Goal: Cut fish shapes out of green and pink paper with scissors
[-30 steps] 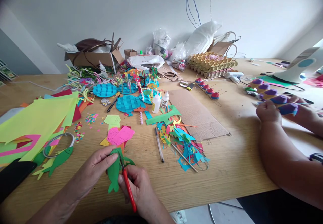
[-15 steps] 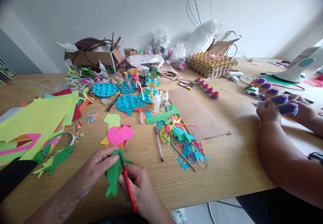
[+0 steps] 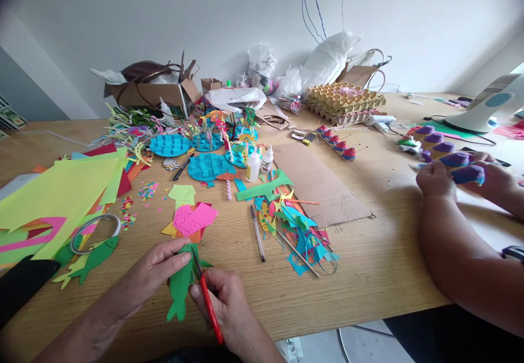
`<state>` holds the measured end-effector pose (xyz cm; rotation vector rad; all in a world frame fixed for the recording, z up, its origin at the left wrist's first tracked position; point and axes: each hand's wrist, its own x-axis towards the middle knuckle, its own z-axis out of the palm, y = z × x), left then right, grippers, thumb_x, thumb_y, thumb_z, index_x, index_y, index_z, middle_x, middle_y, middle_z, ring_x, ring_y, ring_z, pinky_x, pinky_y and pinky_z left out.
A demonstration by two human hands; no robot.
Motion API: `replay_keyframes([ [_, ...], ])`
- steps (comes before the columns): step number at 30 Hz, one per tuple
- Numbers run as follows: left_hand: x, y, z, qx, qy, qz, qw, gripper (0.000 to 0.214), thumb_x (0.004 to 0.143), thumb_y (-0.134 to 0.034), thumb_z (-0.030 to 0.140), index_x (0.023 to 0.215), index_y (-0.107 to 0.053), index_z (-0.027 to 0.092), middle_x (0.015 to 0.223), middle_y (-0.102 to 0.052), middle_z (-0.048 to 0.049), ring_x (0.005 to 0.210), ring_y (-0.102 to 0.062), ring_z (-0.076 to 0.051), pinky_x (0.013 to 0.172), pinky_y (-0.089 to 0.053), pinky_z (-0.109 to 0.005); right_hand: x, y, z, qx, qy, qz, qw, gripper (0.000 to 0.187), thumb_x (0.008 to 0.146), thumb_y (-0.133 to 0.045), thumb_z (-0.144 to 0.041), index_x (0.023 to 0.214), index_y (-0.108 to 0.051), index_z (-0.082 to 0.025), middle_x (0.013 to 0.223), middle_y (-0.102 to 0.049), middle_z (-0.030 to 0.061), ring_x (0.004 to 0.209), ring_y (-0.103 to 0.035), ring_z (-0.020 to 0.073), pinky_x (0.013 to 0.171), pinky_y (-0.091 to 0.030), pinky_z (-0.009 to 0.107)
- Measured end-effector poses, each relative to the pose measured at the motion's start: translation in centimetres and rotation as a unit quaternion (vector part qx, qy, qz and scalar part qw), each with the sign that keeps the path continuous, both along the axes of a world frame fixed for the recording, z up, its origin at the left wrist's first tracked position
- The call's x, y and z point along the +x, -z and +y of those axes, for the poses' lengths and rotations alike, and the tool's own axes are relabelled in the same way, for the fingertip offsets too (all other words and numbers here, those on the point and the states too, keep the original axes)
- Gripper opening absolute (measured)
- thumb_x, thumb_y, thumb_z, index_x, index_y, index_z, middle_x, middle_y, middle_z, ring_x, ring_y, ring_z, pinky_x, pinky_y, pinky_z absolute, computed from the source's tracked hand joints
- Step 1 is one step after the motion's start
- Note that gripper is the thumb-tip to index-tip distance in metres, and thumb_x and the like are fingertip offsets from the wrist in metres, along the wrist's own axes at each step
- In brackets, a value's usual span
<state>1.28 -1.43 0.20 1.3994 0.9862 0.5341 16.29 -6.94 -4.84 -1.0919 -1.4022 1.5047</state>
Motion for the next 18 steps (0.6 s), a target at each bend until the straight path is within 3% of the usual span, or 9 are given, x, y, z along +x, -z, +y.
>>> replay_keyframes([
  [13,-0.01,0.03,0.00,0.001,0.003,0.005,1.000,0.027,0.082,-0.042,0.038,0.063,-0.038,0.019,0.059,-0.030,0.0060,0.057,-0.029,-0.011,0.052,-0.026,-0.023,-0.11,0.32,-0.02,0.001,0.004,-0.009,1.000,0.048,0.081,-0.043,-0.061,0.059,-0.039,-0.018,0.053,-0.028,-0.0048,0.048,-0.025,0.0079,0.039,-0.021,0.018],
  [18,-0.07,-0.13,0.13,0.014,0.034,0.012,0.999,0.028,0.081,-0.043,0.038,0.061,-0.036,0.020,0.058,-0.031,0.0062,0.055,-0.028,-0.011,0.051,-0.026,-0.022,-0.01,-0.03,0.11,-0.002,0.004,-0.010,1.000,0.051,0.078,-0.045,-0.065,0.059,-0.041,-0.018,0.053,-0.031,-0.0044,0.047,-0.028,0.0083,0.039,-0.024,0.018],
])
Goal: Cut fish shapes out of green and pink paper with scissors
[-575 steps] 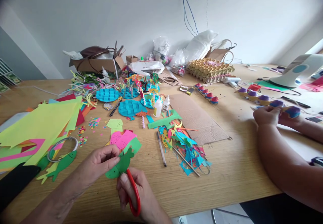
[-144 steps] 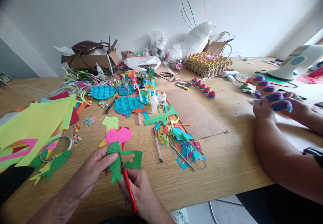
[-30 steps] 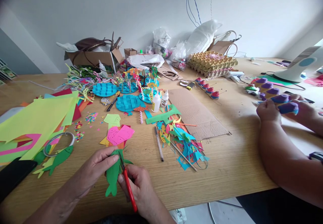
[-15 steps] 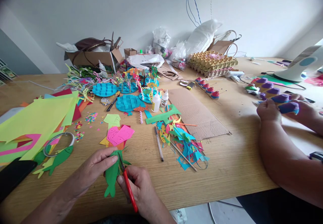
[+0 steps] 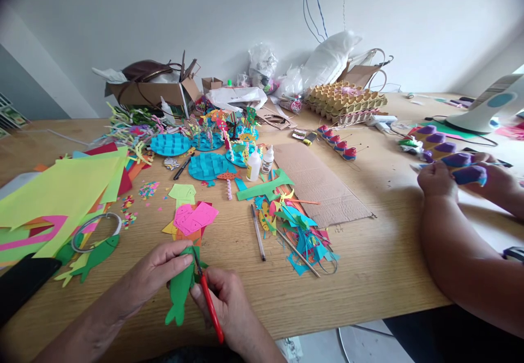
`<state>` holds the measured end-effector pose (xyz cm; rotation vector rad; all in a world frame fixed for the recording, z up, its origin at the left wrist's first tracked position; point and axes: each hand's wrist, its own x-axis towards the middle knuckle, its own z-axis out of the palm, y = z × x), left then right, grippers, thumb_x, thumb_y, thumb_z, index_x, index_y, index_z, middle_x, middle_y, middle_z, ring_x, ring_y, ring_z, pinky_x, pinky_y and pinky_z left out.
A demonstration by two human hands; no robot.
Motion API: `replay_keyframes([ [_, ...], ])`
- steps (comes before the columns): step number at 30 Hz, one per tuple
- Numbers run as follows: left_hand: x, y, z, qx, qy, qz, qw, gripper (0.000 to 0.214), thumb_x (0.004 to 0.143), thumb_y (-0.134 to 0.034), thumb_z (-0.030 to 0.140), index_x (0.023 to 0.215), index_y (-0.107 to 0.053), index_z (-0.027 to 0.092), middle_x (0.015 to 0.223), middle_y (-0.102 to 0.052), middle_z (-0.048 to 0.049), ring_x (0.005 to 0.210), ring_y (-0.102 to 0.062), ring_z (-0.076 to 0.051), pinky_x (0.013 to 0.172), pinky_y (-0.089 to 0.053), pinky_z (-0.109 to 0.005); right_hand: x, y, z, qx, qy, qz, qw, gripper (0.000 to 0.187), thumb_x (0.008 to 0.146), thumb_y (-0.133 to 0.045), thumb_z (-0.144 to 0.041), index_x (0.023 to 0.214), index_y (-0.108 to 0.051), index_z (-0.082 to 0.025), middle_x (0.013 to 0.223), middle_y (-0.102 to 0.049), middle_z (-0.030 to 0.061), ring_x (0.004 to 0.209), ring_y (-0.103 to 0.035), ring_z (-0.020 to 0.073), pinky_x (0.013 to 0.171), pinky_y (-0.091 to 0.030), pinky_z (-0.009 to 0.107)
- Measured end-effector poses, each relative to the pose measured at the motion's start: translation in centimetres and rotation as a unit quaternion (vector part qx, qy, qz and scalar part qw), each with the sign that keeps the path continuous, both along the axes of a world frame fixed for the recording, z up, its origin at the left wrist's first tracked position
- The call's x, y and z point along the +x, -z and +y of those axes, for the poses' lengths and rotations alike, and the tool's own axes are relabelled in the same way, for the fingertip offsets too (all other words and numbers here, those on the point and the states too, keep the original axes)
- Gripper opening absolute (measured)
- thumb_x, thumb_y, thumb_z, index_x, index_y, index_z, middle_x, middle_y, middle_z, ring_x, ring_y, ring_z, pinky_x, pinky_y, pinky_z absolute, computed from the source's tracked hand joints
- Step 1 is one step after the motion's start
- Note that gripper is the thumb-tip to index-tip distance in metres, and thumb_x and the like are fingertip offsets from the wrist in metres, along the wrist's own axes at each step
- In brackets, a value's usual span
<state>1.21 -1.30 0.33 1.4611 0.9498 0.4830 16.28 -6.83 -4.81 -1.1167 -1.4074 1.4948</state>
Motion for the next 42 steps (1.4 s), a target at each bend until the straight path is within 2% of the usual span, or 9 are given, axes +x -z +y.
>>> replay_keyframes([
  [8,-0.2,0.1,0.1,0.000,0.007,0.007,1.000,0.028,0.081,-0.043,0.036,0.060,-0.036,0.020,0.058,-0.031,0.0062,0.054,-0.028,-0.011,0.050,-0.025,-0.022,0.3,0.4,-0.1,-0.001,-0.010,0.011,1.000,0.049,0.080,-0.046,-0.062,0.063,-0.048,-0.016,0.051,-0.035,-0.0047,0.046,-0.031,0.0079,0.039,-0.025,0.018],
  [18,-0.6,-0.8,0.8,-0.011,0.060,0.025,0.998,0.027,0.081,-0.041,0.034,0.059,-0.035,0.020,0.058,-0.029,0.0059,0.054,-0.026,-0.011,0.048,-0.023,-0.022,0.4,0.0,-0.2,-0.004,-0.012,-0.012,1.000,0.050,0.078,-0.047,-0.062,0.055,-0.036,-0.019,0.049,-0.027,-0.0061,0.047,-0.024,0.0079,0.040,-0.019,0.019],
  [26,-1.1,-0.7,0.7,0.000,0.050,0.028,0.998,0.028,0.081,-0.043,0.036,0.059,-0.038,0.020,0.058,-0.031,0.0057,0.055,-0.029,-0.011,0.050,-0.026,-0.022,0.4,0.2,-0.3,-0.015,-0.024,-0.011,1.000,0.050,0.078,-0.048,-0.062,0.056,-0.034,-0.019,0.050,-0.028,-0.0068,0.046,-0.024,0.0070,0.041,-0.018,0.020],
  [30,-1.1,-0.7,1.0,0.000,0.076,0.025,0.997,0.028,0.083,-0.042,0.033,0.059,-0.037,0.020,0.058,-0.030,0.0062,0.054,-0.027,-0.011,0.048,-0.024,-0.022,0.4,0.3,-0.3,-0.015,-0.037,0.007,0.999,0.049,0.081,-0.044,-0.062,0.059,-0.037,-0.019,0.050,-0.031,-0.0064,0.045,-0.026,0.0071,0.041,-0.020,0.019],
  [34,-1.0,-0.8,1.1,0.005,0.097,0.036,0.995,0.028,0.083,-0.039,0.033,0.059,-0.035,0.020,0.058,-0.030,0.0062,0.053,-0.027,-0.010,0.048,-0.023,-0.022,0.4,0.0,-0.2,0.001,-0.037,-0.005,0.999,0.047,0.080,-0.048,-0.058,0.058,-0.037,-0.019,0.052,-0.028,-0.0061,0.047,-0.025,0.0079,0.042,-0.021,0.020],
  [42,-1.1,-0.9,1.1,-0.038,0.110,0.036,0.993,0.026,0.082,-0.039,0.035,0.061,-0.036,0.020,0.056,-0.031,0.0069,0.051,-0.027,-0.010,0.046,-0.022,-0.022,0.6,0.1,-0.3,-0.022,-0.034,0.014,0.999,0.043,0.080,-0.052,-0.052,0.059,-0.035,-0.019,0.054,-0.026,-0.0065,0.048,-0.023,0.0072,0.042,-0.018,0.020],
])
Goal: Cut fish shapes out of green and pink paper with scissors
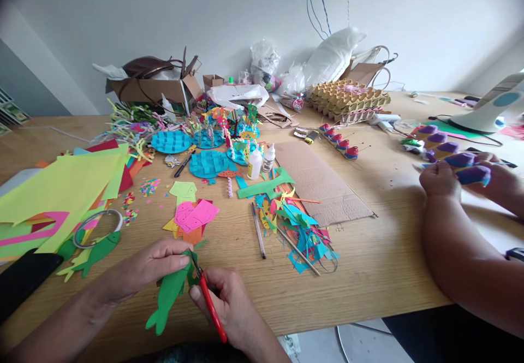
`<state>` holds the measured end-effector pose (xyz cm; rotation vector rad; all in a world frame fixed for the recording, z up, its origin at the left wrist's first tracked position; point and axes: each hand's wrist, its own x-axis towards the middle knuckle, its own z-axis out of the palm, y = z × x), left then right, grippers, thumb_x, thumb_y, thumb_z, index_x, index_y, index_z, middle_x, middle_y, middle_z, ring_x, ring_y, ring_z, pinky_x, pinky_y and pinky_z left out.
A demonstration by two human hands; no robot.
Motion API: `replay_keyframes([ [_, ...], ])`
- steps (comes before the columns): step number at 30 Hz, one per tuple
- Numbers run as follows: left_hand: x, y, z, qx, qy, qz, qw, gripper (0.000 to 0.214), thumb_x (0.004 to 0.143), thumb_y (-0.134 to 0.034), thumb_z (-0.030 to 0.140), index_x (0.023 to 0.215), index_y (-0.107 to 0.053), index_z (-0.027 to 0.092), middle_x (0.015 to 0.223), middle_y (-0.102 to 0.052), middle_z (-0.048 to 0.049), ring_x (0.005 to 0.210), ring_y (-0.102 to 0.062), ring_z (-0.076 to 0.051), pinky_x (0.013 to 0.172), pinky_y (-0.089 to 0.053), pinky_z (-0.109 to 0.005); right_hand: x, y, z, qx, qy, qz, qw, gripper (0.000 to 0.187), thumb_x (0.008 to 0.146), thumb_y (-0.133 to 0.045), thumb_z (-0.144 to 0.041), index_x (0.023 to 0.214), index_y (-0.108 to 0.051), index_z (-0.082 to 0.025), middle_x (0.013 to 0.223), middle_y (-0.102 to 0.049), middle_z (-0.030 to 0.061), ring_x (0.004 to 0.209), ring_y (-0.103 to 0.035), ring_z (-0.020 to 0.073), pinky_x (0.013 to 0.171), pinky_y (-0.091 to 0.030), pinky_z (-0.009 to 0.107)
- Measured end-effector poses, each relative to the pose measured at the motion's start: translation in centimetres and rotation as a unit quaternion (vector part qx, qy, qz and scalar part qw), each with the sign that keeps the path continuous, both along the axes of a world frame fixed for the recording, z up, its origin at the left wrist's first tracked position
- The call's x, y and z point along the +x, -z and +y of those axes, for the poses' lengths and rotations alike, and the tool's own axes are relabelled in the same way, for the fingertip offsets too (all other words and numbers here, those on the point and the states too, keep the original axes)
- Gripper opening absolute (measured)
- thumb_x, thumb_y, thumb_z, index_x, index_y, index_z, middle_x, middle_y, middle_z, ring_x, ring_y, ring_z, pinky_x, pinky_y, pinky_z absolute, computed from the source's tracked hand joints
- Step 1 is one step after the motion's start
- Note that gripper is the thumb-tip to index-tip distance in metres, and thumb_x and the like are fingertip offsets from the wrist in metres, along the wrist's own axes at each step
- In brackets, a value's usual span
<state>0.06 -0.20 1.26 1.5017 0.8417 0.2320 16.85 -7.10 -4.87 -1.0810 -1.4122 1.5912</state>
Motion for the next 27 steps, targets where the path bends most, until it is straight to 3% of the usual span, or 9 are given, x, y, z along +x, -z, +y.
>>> replay_keyframes([
  [13,-0.4,-0.2,0.8,-0.021,0.062,0.026,0.998,0.030,0.080,-0.042,0.039,0.059,-0.038,0.018,0.053,-0.034,0.0064,0.049,-0.030,-0.008,0.044,-0.023,-0.021,0.3,0.3,-0.2,-0.011,-0.017,0.012,1.000,0.039,0.081,-0.057,-0.044,0.060,-0.036,-0.018,0.056,-0.027,-0.0063,0.050,-0.022,0.0070,0.044,-0.015,0.021],
  [19,-0.9,-0.3,1.3,-0.028,0.078,0.055,0.995,0.025,0.078,-0.044,0.033,0.058,-0.041,0.018,0.052,-0.034,0.0065,0.049,-0.033,-0.009,0.045,-0.025,-0.020,0.7,-0.2,0.0,0.022,-0.028,-0.027,0.999,0.038,0.082,-0.057,-0.037,0.058,-0.034,-0.018,0.055,-0.025,-0.0066,0.050,-0.022,0.0066,0.044,-0.016,0.020],
  [27,-1.2,-0.7,2.2,-0.033,0.147,0.054,0.987,0.027,0.077,-0.044,0.034,0.055,-0.037,0.019,0.051,-0.031,0.0061,0.048,-0.031,-0.010,0.044,-0.024,-0.022,0.9,-0.8,0.1,0.081,-0.036,-0.094,0.992,0.037,0.082,-0.057,-0.029,0.057,-0.033,-0.018,0.052,-0.027,-0.0073,0.049,-0.025,0.0065,0.043,-0.019,0.019],
])
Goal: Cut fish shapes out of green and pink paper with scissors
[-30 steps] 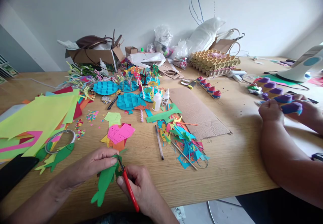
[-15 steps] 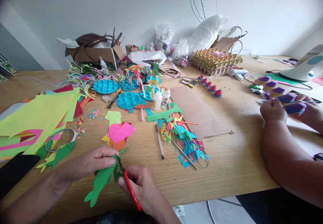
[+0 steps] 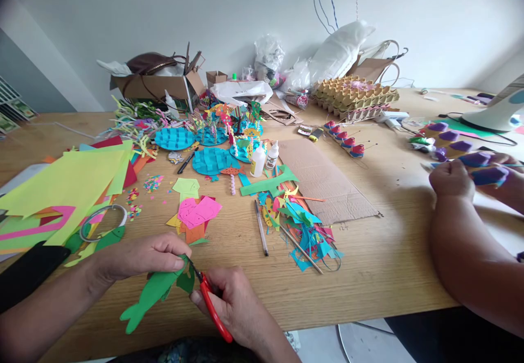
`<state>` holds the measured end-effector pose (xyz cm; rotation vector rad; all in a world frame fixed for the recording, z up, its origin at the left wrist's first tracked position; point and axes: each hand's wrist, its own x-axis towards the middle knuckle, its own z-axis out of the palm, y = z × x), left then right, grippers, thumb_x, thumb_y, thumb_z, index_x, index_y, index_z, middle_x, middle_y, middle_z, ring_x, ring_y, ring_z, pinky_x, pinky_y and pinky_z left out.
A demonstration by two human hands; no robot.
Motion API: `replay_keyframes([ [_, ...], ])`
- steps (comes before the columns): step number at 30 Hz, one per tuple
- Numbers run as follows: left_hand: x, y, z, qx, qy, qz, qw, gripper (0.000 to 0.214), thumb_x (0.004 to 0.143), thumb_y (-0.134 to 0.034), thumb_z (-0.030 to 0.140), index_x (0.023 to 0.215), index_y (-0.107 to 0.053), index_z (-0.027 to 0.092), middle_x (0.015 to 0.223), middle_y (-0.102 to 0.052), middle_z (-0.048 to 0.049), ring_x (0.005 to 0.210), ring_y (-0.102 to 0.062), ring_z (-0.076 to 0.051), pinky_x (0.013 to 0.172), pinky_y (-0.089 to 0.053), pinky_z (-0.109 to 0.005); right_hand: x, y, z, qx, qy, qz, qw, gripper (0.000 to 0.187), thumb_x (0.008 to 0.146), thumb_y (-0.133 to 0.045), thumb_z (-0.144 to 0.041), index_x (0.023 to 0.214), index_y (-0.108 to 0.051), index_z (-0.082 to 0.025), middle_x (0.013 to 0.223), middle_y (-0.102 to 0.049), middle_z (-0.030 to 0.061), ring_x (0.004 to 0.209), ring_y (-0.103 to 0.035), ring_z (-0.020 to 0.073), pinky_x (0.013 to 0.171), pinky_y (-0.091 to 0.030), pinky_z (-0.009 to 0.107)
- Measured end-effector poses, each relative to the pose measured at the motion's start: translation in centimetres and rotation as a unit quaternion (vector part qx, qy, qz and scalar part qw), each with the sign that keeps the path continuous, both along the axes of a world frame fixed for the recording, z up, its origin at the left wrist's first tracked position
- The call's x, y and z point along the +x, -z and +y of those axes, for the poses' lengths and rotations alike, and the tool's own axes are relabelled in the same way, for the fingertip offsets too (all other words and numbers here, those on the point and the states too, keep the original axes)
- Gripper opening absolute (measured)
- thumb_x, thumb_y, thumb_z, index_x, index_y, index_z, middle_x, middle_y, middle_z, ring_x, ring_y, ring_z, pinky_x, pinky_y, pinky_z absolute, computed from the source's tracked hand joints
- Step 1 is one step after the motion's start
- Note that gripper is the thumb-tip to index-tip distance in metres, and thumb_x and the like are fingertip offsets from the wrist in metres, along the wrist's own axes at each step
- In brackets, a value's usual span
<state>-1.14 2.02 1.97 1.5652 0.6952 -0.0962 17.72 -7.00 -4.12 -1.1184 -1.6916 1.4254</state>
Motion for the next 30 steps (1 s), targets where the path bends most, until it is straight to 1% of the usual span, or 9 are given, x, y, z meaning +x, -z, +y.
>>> replay_keyframes([
  [2,-0.03,-0.21,0.12,-0.014,0.011,-0.006,1.000,0.028,0.077,-0.044,0.035,0.055,-0.037,0.019,0.050,-0.030,0.0063,0.046,-0.030,-0.010,0.043,-0.023,-0.023,0.03,-0.02,-0.02,0.011,-0.001,-0.014,1.000,0.037,0.081,-0.058,-0.028,0.056,-0.032,-0.018,0.052,-0.027,-0.0073,0.049,-0.025,0.0066,0.043,-0.018,0.019],
  [5,-0.05,-0.43,0.25,-0.028,0.020,-0.002,0.999,0.028,0.077,-0.044,0.035,0.055,-0.039,0.019,0.048,-0.032,0.0063,0.044,-0.030,-0.009,0.042,-0.021,-0.023,0.02,0.01,0.02,0.005,-0.009,-0.014,1.000,0.036,0.081,-0.057,-0.028,0.056,-0.032,-0.018,0.051,-0.026,-0.0076,0.048,-0.025,0.0066,0.043,-0.018,0.020],
  [10,-0.11,-0.29,0.35,-0.030,0.009,-0.007,0.999,0.027,0.077,-0.045,0.033,0.055,-0.039,0.019,0.050,-0.031,0.0064,0.046,-0.030,-0.009,0.044,-0.021,-0.023,-0.13,0.19,0.02,-0.041,-0.036,0.002,0.999,0.031,0.083,-0.051,-0.024,0.059,-0.034,-0.018,0.052,-0.027,-0.0077,0.049,-0.025,0.0070,0.043,-0.019,0.019],
  [13,-0.12,-0.13,0.30,-0.030,0.002,-0.002,1.000,0.026,0.077,-0.045,0.033,0.055,-0.038,0.019,0.050,-0.030,0.0067,0.046,-0.028,-0.009,0.044,-0.020,-0.023,-0.18,0.20,0.00,-0.064,-0.030,0.006,0.997,0.030,0.084,-0.050,-0.023,0.059,-0.034,-0.018,0.053,-0.028,-0.0075,0.050,-0.026,0.0072,0.044,-0.019,0.019],
  [16,0.03,-0.18,0.18,-0.025,-0.012,0.003,1.000,0.026,0.076,-0.045,0.033,0.055,-0.038,0.019,0.051,-0.031,0.0067,0.047,-0.030,-0.009,0.044,-0.022,-0.023,-0.17,0.08,0.01,-0.079,-0.023,0.015,0.996,0.032,0.084,-0.051,-0.028,0.059,-0.034,-0.018,0.054,-0.028,-0.0071,0.050,-0.026,0.0075,0.044,-0.019,0.019],
  [22,0.56,-0.50,-0.08,-0.014,-0.043,0.010,0.999,0.027,0.074,-0.047,0.035,0.054,-0.038,0.019,0.050,-0.033,0.0066,0.046,-0.033,-0.009,0.043,-0.025,-0.022,-0.15,-0.21,0.08,-0.071,-0.005,0.011,0.997,0.037,0.082,-0.055,-0.038,0.058,-0.034,-0.018,0.055,-0.026,-0.0065,0.051,-0.025,0.0079,0.044,-0.019,0.020],
  [30,0.49,-0.27,-0.07,-0.019,-0.045,0.011,0.999,0.027,0.074,-0.048,0.037,0.056,-0.039,0.019,0.051,-0.031,0.0066,0.046,-0.031,-0.009,0.043,-0.023,-0.022,-0.20,-0.15,0.11,-0.042,0.005,0.002,0.999,0.038,0.083,-0.054,-0.038,0.058,-0.034,-0.018,0.055,-0.028,-0.0066,0.050,-0.025,0.0074,0.044,-0.019,0.020],
])
